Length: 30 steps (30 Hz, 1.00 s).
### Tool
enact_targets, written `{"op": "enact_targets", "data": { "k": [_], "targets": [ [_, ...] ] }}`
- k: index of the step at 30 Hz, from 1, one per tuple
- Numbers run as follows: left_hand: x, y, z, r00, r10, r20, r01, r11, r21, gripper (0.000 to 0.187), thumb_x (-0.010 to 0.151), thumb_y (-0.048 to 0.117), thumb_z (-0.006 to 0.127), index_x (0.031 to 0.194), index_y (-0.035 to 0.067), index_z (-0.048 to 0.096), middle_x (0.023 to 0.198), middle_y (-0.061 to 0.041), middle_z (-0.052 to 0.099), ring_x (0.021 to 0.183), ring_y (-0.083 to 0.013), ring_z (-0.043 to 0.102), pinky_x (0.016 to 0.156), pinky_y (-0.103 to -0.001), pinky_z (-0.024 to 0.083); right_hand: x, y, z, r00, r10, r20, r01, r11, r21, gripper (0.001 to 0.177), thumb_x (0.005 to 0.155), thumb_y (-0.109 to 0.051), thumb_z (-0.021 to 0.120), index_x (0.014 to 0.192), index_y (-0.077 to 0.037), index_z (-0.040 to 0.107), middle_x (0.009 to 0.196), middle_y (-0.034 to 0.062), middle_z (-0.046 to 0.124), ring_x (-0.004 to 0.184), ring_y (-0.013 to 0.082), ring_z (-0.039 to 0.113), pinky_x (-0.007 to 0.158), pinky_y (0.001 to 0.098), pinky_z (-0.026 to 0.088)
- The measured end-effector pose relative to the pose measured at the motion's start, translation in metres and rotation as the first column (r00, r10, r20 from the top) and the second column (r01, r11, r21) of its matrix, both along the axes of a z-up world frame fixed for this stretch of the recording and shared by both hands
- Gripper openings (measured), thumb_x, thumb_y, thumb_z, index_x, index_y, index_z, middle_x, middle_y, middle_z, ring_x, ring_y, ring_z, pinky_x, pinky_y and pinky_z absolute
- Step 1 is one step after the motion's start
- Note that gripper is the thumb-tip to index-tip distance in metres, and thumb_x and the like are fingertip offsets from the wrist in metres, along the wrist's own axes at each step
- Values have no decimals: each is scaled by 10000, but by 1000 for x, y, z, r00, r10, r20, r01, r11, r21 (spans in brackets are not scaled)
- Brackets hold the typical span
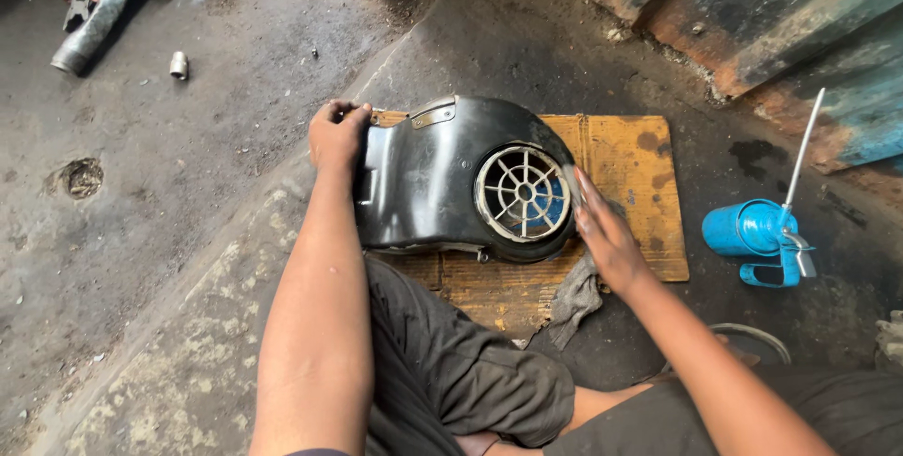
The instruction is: The person sits on the floor and cleans a metal part using a blue oil can and a rag. They apply oil to the surface and wipe it down repeatedly, turning the object to clean different sides.
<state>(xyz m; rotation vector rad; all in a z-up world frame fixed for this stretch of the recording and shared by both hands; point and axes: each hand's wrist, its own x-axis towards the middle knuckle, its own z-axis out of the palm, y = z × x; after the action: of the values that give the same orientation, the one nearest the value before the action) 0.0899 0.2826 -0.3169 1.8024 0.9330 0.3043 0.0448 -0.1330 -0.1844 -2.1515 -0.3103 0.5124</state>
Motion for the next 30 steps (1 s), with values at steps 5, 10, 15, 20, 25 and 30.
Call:
{"op": "enact_targets", "data": {
  "k": [5, 10, 15, 20, 25, 30],
  "targets": [
    [1, 1, -1, 1000, 6, 21, -4, 998, -60, 285, 818, 391, 770, 973, 151, 776, 953, -20, 782, 894, -153, 698, 838, -321, 495, -10, -3, -19, 995, 15, 94, -24, 995, 94, 702, 1050, -516, 304, 1621, -122, 197, 1712, 155, 202, 1586, 313, 178, 1255, 428, 190],
    [6, 16, -38, 984, -13, 177, 38, 989, -140, 178, 864, 234, 707, 964, 109, 785, 896, -17, 763, 845, -131, 677, 795, -297, 508, 39, 6, -29, 1000, 7, 25, -8, 999, 37, 767, 1007, -564, 204, 1635, -123, 199, 1696, 135, 183, 1549, 289, 164, 1223, 403, 152],
    [16, 22, -74, 940, 1, 342, 27, 997, -78, 176, 901, 112, 627, 932, 59, 792, 828, -22, 738, 796, -95, 642, 749, -272, 509, 143, 28, -48, 992, 120, 25, -122, 954, 272, 806, 1041, -660, 263, 1603, -82, 279, 1706, 146, 269, 1594, 303, 224, 1281, 411, 158],
    [9, 12, -49, 982, 34, 188, 4, 980, -200, 195, 955, 149, 588, 986, 107, 776, 794, -31, 676, 739, -154, 589, 691, -327, 485, 217, 49, -49, 993, 77, -88, -66, 990, 125, 805, 983, -672, 280, 1577, -137, 381, 1654, 93, 347, 1527, 284, 280, 1230, 408, 193],
    [7, 2, -31, 977, 28, 209, -34, 999, 22, 206, 948, 147, 571, 949, 143, 777, 900, -37, 742, 878, -175, 685, 813, -329, 509, 213, 32, -68, 947, -245, -206, 251, 968, 1, 758, 1033, -638, 321, 1546, -109, 498, 1596, 138, 411, 1504, 281, 329, 1202, 453, 227],
    [0, -8, -20, 980, 106, 166, -113, 993, 33, 213, 944, 166, 567, 957, 173, 779, 903, -58, 750, 868, -179, 689, 812, -340, 508, 179, 20, -103, 994, -86, 69, 48, 901, 430, 696, 1060, -541, 385, 1554, -53, 421, 1631, 97, 409, 1518, 239, 336, 1245, 364, 221]
  ]
}}
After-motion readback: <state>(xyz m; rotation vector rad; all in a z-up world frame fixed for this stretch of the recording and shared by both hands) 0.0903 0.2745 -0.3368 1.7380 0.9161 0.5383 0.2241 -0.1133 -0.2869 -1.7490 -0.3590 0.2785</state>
